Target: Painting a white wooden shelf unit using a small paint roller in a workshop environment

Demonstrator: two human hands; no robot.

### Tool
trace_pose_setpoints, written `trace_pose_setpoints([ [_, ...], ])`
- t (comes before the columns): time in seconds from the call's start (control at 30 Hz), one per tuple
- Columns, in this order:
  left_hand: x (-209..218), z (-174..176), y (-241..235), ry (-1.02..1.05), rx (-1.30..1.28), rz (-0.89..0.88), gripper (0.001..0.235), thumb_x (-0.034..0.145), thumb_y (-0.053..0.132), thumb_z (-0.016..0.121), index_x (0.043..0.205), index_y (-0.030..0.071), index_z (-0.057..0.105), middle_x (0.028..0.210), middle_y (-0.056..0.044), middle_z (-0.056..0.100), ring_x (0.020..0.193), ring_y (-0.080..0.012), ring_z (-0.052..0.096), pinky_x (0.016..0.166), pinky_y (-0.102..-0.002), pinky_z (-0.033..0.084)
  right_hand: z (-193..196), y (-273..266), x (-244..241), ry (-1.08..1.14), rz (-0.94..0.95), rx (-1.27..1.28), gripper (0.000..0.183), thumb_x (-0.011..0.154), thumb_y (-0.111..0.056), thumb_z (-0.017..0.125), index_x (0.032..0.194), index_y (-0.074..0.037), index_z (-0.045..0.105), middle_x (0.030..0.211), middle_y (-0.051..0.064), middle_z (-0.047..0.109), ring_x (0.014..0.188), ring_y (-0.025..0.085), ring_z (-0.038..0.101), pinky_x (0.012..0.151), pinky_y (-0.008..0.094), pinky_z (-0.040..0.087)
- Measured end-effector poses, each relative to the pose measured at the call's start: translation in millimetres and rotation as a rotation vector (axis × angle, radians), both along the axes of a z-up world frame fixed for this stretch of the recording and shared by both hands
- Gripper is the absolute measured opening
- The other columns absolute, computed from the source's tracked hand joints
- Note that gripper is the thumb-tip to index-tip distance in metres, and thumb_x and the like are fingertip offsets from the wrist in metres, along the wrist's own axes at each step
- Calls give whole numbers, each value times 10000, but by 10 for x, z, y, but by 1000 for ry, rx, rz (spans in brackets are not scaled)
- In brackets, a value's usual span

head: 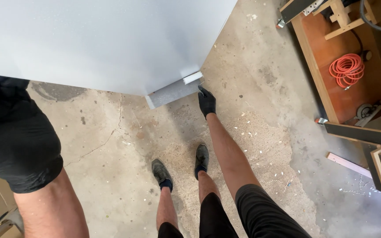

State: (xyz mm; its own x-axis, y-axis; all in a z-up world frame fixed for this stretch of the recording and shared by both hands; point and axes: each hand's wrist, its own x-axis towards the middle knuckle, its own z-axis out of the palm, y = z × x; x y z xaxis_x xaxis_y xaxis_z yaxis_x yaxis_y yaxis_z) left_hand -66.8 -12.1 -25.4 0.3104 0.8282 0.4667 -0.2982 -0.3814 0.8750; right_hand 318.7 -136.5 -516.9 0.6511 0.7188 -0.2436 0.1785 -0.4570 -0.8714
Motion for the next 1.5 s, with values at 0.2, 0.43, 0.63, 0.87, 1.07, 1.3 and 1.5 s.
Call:
trace_pose_setpoints([
  [0.2,204,208,-86,14,-15,49,530,1243,516,343,1669,204,394,1780,-78,313,1767,-342,245,1548,-558,230,233,56,83,15,-12,-86,370,938,-160,619,1286,-212,734,1305,59,718,1177,208,687,1041,309,531],
  [0.43,557,481,-142,-85,-292,349,499,1022,516,536,1289,126,695,1239,-45,679,1232,-219,671,1080,-343,583,626,-3,134,-27,-7,10,356,967,-167,621,1302,-219,729,1144,63,709,1074,220,683,988,323,541],
  [0.63,737,528,-96,-139,-215,357,284,1058,213,459,794,115,495,858,17,414,902,-146,482,930,-351,549,1351,-50,220,-266,45,181,347,997,-211,618,1330,-206,714,1043,51,708,987,215,693,910,337,546],
  [0.87,854,516,-53,-38,-212,371,406,1068,234,390,1291,12,647,1213,-126,674,1178,-264,672,1075,-381,573,2563,-27,211,-243,-16,415,338,973,-137,697,1300,-212,733,974,57,711,929,154,690,829,314,566],
  [1.07,963,629,-100,21,-178,433,390,1084,157,376,1265,-42,658,1069,-144,690,1018,-258,683,1039,-428,537,3597,50,242,-333,-88,497,375,910,-118,780,1253,-271,772,813,72,690,804,149,693,738,312,580],
  [1.3,926,386,63,0,-276,375,421,1092,187,364,1310,-22,656,1188,-170,689,1066,-272,666,1038,-415,511,4687,171,277,-225,-100,644,374,923,-40,743,1263,-193,762,793,138,688,646,157,671,650,297,594],
  [1.5,948,288,131,-11,-313,368,415,1074,223,406,1321,16,667,1202,-122,684,1091,-226,647,1023,-386,509,5684,322,398,-206,-82,788,356,935,-39,736,1270,-156,749,803,109,710,602,137,684,589,280,598],
])
